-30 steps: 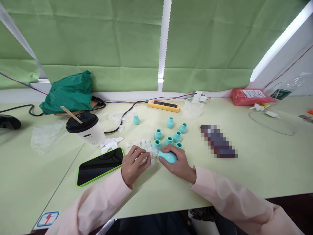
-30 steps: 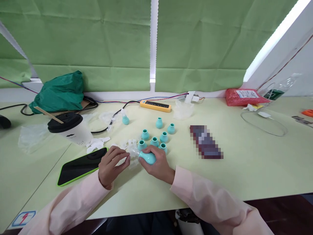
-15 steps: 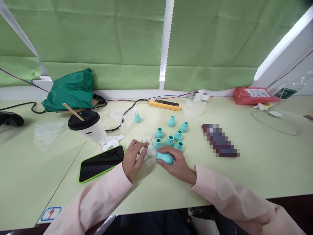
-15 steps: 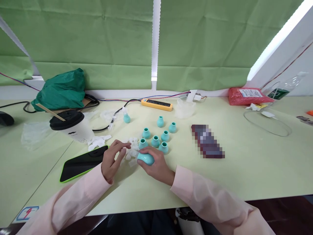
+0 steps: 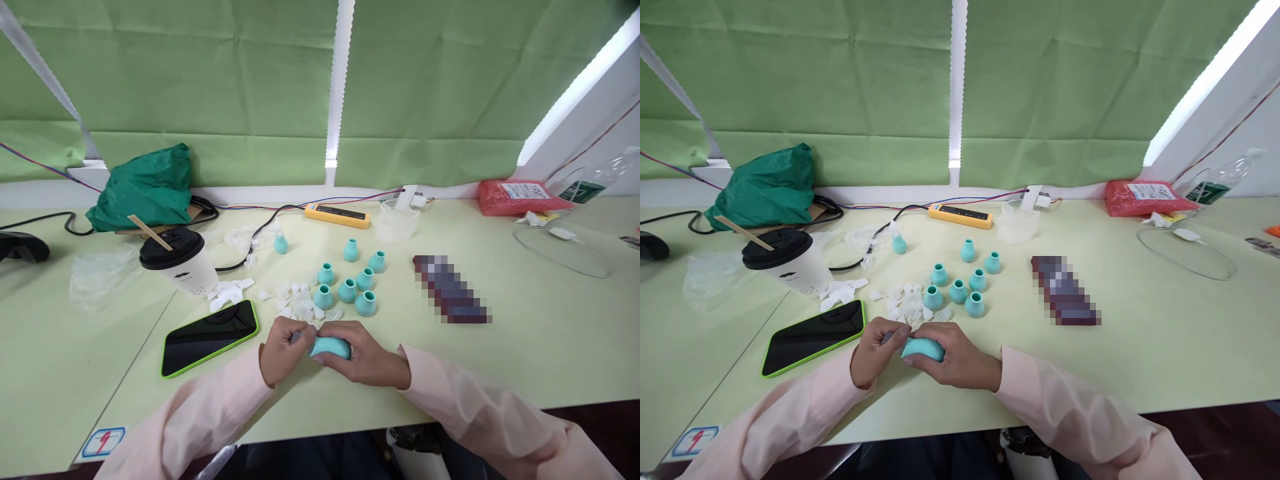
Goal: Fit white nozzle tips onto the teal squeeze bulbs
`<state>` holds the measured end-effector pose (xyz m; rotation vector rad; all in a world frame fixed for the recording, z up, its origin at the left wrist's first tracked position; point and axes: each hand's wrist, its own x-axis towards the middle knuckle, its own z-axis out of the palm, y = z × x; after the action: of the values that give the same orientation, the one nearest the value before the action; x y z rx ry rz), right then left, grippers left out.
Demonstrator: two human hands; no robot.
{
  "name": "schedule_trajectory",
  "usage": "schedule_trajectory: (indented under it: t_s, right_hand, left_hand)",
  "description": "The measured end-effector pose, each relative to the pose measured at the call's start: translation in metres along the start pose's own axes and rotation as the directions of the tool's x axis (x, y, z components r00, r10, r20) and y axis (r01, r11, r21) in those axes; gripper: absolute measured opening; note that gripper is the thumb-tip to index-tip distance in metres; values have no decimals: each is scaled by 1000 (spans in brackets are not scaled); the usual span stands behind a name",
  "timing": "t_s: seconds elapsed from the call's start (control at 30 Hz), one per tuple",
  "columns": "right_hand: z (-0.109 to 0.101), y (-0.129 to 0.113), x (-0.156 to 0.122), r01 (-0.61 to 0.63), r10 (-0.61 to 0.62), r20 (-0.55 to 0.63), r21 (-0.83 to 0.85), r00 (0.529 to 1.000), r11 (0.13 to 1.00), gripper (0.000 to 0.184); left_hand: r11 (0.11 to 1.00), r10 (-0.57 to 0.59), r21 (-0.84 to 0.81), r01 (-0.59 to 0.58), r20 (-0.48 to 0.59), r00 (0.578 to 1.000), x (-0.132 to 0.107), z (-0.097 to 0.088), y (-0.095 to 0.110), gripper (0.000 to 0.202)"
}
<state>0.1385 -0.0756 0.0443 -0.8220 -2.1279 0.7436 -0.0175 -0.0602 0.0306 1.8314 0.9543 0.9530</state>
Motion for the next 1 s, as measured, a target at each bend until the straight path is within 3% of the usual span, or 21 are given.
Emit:
schedule_trajectory:
  t_s: [0.17,0.23,0.27,0.37,0.43,0.5,0.6,0.67,0.77,0.9,1.0]
  right_hand:
    - [-5,-1,0,65,-65,51,7,997,998,17]
    - [-6,0,-1,166,-164,84,-16,983,986,17]
    - [-7,0,-2,217,-215,74,-30,974,976,19]
    - [-20,0,4,260,-267,-93,-82,959,962,26]
    - [-38,0,15,180,-206,-226,-131,952,975,22]
    - [-60,3,31,60,-124,-328,-198,936,978,17]
    - [-90,17,58,-121,16,-335,-297,942,947,20]
    - [-102,33,72,-209,105,-296,-346,949,915,18]
    - [-104,59,81,-323,269,-180,-466,946,823,18]
    - [-97,83,81,-340,382,-55,-584,922,737,16]
    - [-98,81,82,-323,398,-20,-622,917,713,22]
  left_hand:
    - [918,-183,-317,239,195,964,3,-1,7,40]
    - [871,-256,-377,314,197,946,7,-5,6,41]
    - [875,-277,-369,313,147,949,10,-8,5,41]
    - [958,-240,-184,221,-94,966,14,-18,1,39]
    - [988,-101,94,120,-187,977,15,-22,-1,33]
    - [907,65,421,1,-143,988,16,-22,-5,23]
    - [643,208,753,-136,-1,978,16,-18,-12,21]
    - [566,211,810,-156,41,977,16,-16,-17,24]
    - [547,185,824,-146,51,981,16,-16,-19,29]
    - [533,128,841,-97,33,991,16,-17,-16,34]
    - [513,89,858,-38,-9,996,17,-17,-15,36]
